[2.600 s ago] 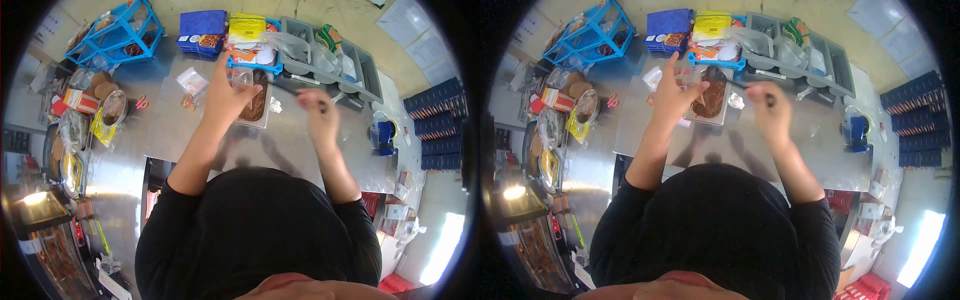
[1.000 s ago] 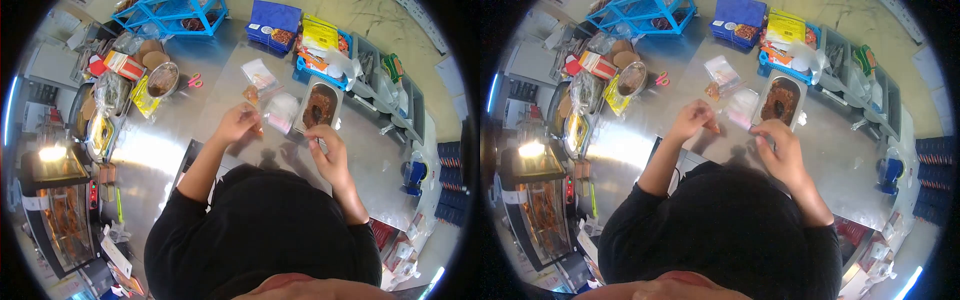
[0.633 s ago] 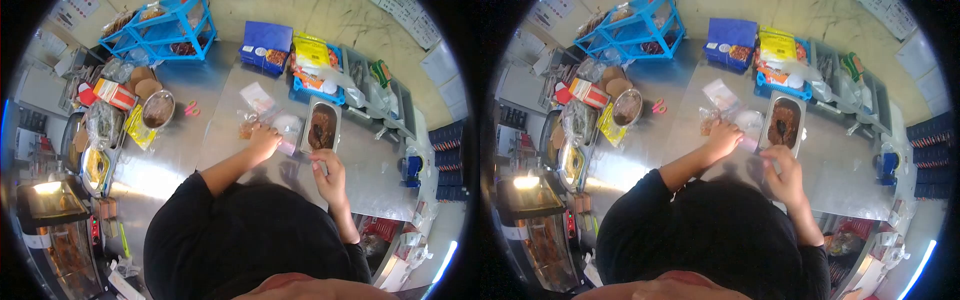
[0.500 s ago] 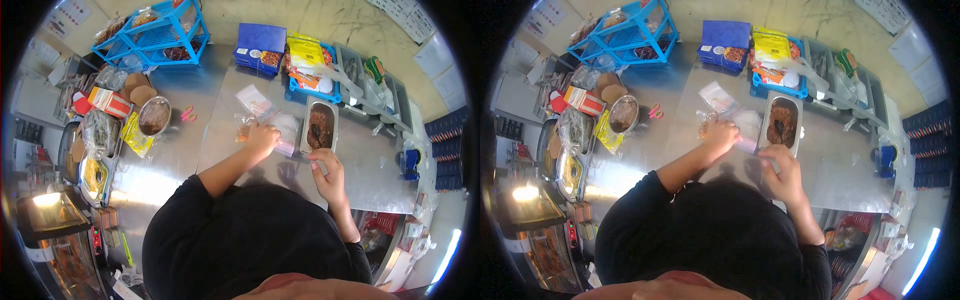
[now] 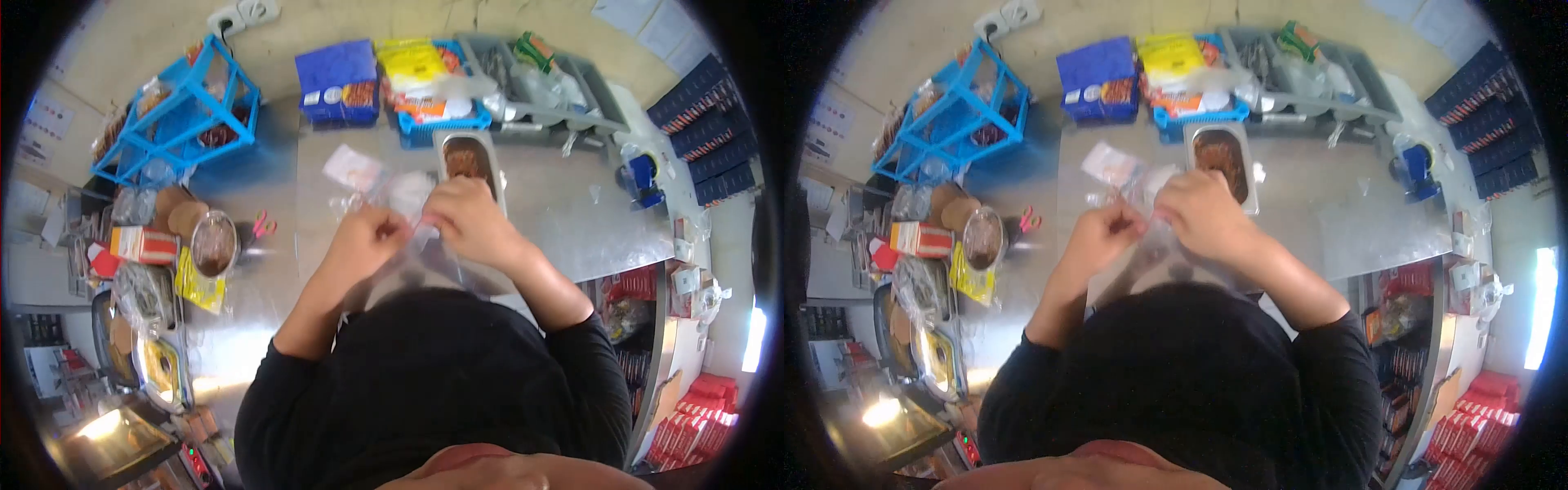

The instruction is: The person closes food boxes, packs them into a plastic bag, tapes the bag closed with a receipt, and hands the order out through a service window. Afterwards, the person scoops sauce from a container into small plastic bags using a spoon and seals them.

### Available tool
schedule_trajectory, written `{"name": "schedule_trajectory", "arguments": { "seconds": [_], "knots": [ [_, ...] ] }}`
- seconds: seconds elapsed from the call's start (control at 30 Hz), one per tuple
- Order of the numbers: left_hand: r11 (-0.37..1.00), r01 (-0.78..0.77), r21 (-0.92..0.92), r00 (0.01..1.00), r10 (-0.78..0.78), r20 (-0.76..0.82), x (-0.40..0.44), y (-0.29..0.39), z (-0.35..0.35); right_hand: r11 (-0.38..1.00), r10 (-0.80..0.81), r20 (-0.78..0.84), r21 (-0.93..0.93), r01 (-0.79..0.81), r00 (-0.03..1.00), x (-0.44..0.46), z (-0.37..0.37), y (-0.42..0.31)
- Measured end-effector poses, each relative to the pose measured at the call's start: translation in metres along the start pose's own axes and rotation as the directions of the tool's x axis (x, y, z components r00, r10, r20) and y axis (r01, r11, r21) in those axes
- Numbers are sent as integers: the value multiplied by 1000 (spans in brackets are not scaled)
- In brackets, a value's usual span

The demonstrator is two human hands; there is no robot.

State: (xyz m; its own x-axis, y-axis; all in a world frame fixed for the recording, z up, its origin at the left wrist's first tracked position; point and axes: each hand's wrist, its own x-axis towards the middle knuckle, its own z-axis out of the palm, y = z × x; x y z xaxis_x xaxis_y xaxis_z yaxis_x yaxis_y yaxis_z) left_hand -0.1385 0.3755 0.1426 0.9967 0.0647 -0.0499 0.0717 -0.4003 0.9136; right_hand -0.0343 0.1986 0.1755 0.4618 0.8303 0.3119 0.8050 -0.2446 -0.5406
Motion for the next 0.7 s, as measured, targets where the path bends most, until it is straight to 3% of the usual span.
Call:
{"name": "schedule_trajectory", "arguments": {
  "seconds": [0.07, 0.1, 0.13, 0.17, 0.2, 0.23, 0.3, 0.37, 0.47, 0.53, 0.57, 0.6, 0.63, 0.7],
  "knots": [
    [999, -46, 10, 999, 46, -14, 1, -1, -1, 996, -54, 58, -61, 58, 997, 1, 1, 6],
    [995, -82, 65, 995, 85, -56, 0, -2, 0, 992, -96, -162, -101, 80, 982, 0, 5, 0],
    [987, -112, 118, 987, 124, -99, 1, 0, 1, 985, -127, -183, -142, 102, 975, -1, 2, -6],
    [980, -153, 129, 979, 168, -112, 1, 7, 2, 989, -30, -218, -149, -3, 975, -2, 0, -11],
    [986, -96, 139, 982, 117, -150, 1, 14, 2, 984, 68, -254, -144, -108, 965, -2, -2, -14],
    [989, -33, 145, 981, 60, -187, 2, 20, 3, 982, 45, -273, -165, -92, 961, -2, -3, -17],
    [986, -75, 147, 978, 102, -185, 3, 27, 9, 964, 237, 143, 88, -251, 961, -4, 1, -20],
    [985, -100, 143, 977, 124, -172, 3, 27, 12, 966, 204, 68, 148, -212, 977, -8, 5, -10],
    [990, -140, 14, 972, 140, -189, 4, 20, 18, 966, 162, 5, 202, -159, 987, -11, 6, -2],
    [945, -3, -326, 999, -12, -44, 5, 24, 22, 963, 162, 20, 214, -162, 987, -17, 9, -6],
    [944, 17, -330, 999, -29, -33, 9, 24, 24, 977, 209, -19, 56, -207, 978, -17, 10, -12],
    [995, -75, 70, 979, 87, -187, 15, 24, 25, 963, 245, -64, -102, -250, 967, -15, 11, -16],
    [877, -103, 470, 929, 254, -271, 20, 23, 26, 905, 338, -71, -251, -344, 939, -12, 11, -12],
    [831, -82, 550, 930, 262, -257, 32, 20, 28, 885, 338, -114, -299, -357, 934, -10, 9, -4]
  ]
}}
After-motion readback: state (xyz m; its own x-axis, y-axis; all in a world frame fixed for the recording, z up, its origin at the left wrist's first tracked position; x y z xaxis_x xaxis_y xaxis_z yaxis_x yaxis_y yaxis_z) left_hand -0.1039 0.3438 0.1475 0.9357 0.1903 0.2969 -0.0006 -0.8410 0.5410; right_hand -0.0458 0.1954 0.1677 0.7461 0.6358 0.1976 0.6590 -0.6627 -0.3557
